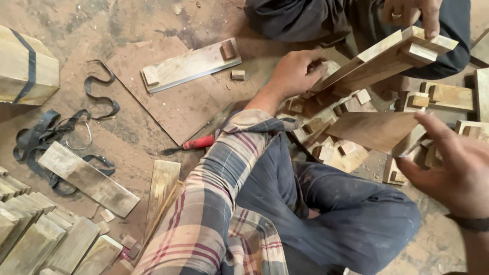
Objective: The person uses a hammer and a red-handled tool to drive small wooden blocks into a circular wooden base. Then, the person assembles larger wooden pieces into a hexagonal structure, fitting them together by hand and tapping them with a hammer.
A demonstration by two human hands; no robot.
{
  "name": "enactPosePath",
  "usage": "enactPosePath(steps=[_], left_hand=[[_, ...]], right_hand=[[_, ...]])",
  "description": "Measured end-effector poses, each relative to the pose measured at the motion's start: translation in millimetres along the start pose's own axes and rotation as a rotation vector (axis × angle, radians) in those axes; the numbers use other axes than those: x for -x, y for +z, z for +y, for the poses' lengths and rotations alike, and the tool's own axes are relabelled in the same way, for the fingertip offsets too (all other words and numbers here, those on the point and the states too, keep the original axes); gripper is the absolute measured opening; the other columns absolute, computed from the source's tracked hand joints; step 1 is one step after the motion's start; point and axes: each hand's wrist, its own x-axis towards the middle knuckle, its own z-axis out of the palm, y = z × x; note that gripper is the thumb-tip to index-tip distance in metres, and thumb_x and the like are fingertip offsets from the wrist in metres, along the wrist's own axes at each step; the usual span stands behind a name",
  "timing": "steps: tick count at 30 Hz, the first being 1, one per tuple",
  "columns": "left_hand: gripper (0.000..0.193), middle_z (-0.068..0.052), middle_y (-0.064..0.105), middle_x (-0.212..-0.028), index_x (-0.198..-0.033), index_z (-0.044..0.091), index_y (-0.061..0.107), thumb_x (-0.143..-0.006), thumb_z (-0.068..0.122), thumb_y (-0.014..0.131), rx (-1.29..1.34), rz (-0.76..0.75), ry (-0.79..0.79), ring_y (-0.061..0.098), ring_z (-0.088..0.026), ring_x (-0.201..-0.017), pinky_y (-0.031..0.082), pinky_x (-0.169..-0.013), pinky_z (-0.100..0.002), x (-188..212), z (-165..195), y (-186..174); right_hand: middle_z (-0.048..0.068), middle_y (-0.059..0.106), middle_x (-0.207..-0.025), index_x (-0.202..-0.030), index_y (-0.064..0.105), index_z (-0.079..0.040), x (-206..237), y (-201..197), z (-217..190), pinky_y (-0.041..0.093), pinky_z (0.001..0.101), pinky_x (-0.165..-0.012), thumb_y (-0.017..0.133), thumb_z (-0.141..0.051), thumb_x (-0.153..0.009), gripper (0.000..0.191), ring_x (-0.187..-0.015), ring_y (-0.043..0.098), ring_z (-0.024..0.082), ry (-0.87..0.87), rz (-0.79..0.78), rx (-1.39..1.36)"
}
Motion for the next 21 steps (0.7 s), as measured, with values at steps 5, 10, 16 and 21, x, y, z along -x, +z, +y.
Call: enactPosePath(steps=[5,10,16,21], left_hand=[[0.032,-0.011,0.077,-0.096,-0.11,0.015,0.075,-0.083,0.03,0.068,-0.067,-0.079,-0.008,0.073,-0.032,-0.091,0.058,-0.077,-0.043,1,-11,3],[0.027,-0.009,0.077,-0.095,-0.105,0.018,0.075,-0.082,0.026,0.065,-0.094,-0.113,-0.037,0.073,-0.033,-0.09,0.057,-0.077,-0.044,-2,-20,5],[0.022,-0.006,0.077,-0.091,-0.098,0.022,0.074,-0.08,0.027,0.063,-0.092,-0.123,-0.077,0.072,-0.033,-0.088,0.056,-0.074,-0.046,-1,-21,4],[0.021,-0.006,0.077,-0.09,-0.095,0.019,0.074,-0.08,0.029,0.064,-0.083,-0.107,-0.086,0.072,-0.033,-0.088,0.056,-0.074,-0.046,-2,-18,2]], right_hand=[[0.024,0.071,-0.117,-0.152,0.048,-0.001,-10,-19,9,0.059,0.0423,-0.087,0.089,-0.01,-0.068,0.094,-0.1,0.073,0.034,-0.382,0.17,-0.191],[0.024,0.072,-0.113,-0.144,0.049,0.002,-38,-27,-2,0.059,0.0414,-0.081,0.089,-0.016,-0.06,0.094,-0.095,0.073,0.034,-0.489,0.116,-0.127],[0.013,0.072,-0.085,-0.137,0.056,0.0,-68,-14,-18,0.061,0.0393,-0.078,0.093,-0.031,-0.067,0.085,-0.081,0.074,0.026,-0.485,-0.058,-0.051],[0.013,0.072,-0.089,-0.128,0.055,0.0,-80,-10,-19,0.061,0.0414,-0.083,0.089,-0.026,-0.069,0.072,-0.093,0.076,0.031,-0.549,0.012,-0.032]])
